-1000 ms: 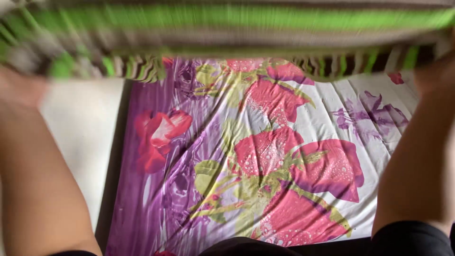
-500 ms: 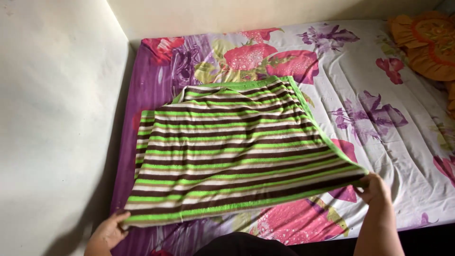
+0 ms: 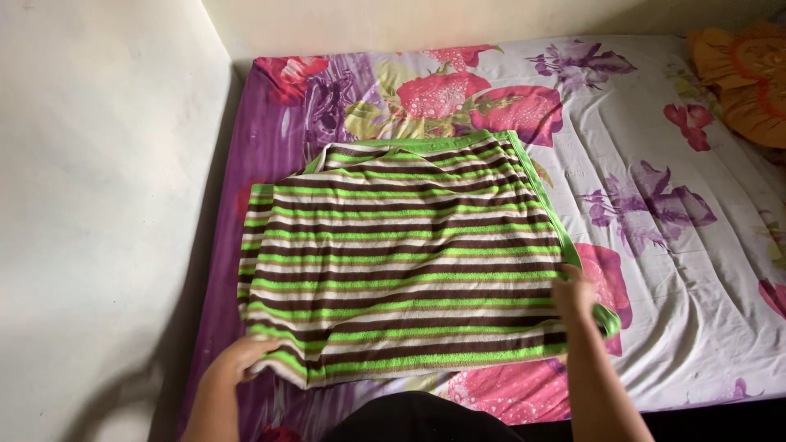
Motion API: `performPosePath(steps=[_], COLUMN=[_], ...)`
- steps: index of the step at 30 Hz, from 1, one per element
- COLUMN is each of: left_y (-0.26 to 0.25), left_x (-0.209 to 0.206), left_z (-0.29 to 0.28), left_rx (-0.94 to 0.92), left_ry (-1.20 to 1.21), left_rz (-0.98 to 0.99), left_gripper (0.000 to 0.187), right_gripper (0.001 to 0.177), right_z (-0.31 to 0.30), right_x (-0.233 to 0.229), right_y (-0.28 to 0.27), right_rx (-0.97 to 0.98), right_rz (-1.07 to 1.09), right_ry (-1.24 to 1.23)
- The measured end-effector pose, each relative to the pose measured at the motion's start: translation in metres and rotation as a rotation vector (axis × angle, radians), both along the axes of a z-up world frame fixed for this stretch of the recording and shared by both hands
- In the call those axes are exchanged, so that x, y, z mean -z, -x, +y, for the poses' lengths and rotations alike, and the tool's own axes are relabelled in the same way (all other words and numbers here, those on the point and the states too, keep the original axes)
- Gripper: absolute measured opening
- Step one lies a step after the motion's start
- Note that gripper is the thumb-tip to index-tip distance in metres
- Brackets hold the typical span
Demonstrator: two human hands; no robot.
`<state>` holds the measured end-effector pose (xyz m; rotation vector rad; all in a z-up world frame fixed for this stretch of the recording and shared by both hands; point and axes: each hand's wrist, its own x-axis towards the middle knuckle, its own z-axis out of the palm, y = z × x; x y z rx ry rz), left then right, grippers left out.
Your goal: Folding a striped towel on a bed and then using a duster to clean the bed sheet and headboard area.
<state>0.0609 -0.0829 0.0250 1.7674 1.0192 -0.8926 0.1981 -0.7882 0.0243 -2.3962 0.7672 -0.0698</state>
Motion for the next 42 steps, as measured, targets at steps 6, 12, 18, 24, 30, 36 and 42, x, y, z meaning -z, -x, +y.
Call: performPosePath(steps=[6,12,18,24,30,36,42], left_y=[-0.058,-0.043,-0.055,-0.076,-0.117,-0.159,-0.139], left_x=[-0.066,-0.132,-0.140,-0.126,-0.071,-0.049,-0.125], left_z=[-0.160,-0.247,-0.215,-0.206,-0.171,-0.143,-0.164], left_rx=[0.436,0.714,0.560,0.213,0.134,-0.378,-0.138], left_ry=[0.244,0.549,0.842,0.635,0.430,0.588,0.695], left_rz=[-0.429,-0.619,-0.367,-0.481,-0.810,-0.846,-0.909], left_gripper=[0.033,0.038,0.057,0.062,0.050,0.034,0.036], right_gripper=[0.055,0.069,0.060,0.064,0.068,0.078,0.067], right_z=[0.199,0.283,0.273,0.283,0.293,0.294,0.278], right_x=[-0.107,-0.172,-0.175,-0.201,-0.247,-0.238,-0.252], right_y=[0.029,0.048,0.067,0.095,0.118,0.127,0.110], right_rx=[-0.499,-0.775,-0.834,-1.050,-1.270,-1.549,-1.537], right_rz=[0.299,0.202,0.200,0.262,0.317,0.344,0.387], right_ry=[-0.527,-0.784,-0.786,-0.654,-0.430,-0.446,-0.662])
